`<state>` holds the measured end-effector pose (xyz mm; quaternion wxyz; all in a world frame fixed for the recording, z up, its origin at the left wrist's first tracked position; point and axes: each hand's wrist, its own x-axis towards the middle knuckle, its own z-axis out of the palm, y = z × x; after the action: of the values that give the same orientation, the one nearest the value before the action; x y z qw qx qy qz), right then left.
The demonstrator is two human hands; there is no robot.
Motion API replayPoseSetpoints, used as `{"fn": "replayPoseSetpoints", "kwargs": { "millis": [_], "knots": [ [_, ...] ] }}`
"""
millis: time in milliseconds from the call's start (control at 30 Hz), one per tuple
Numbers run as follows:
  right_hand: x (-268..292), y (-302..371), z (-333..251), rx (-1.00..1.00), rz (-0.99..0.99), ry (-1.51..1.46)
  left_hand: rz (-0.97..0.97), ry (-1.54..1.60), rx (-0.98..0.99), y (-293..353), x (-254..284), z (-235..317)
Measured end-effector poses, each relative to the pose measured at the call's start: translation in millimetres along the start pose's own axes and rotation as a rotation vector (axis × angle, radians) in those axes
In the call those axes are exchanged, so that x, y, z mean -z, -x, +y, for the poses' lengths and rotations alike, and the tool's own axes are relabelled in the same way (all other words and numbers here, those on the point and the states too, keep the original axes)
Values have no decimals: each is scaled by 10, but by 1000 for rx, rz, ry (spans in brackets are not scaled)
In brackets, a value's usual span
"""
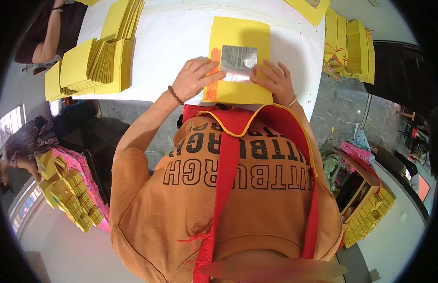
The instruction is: The recorder is folding yellow joss paper and applying small foil squares onto each sheet.
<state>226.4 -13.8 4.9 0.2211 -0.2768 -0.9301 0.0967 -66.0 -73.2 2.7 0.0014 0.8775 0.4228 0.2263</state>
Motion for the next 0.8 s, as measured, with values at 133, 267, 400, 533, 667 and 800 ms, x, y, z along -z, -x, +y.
{"fn": "replayPoseSetpoints", "kwargs": {
  "millis": [133, 267, 400, 533, 667, 800],
  "knots": [
    [50, 26, -100, -61, -107, -252, -39, 206, 107, 24, 65, 127],
    [-55, -18, -10, -292, -108, -448, -20, 334, 374, -31, 12, 125],
    [-140, -136, 25, -472, -155, -440, -122, 595, 860, -205, -5, 117],
    [-243, -273, -67, -806, 88, -682, -33, 726, 1017, -285, -120, 93],
    [-190, -366, -149, -929, 225, -709, -1, 827, 1143, -288, -263, -17],
    [-235, -370, -110, -968, 139, -535, -86, 836, 1250, -375, -266, -74]
  ]
}}
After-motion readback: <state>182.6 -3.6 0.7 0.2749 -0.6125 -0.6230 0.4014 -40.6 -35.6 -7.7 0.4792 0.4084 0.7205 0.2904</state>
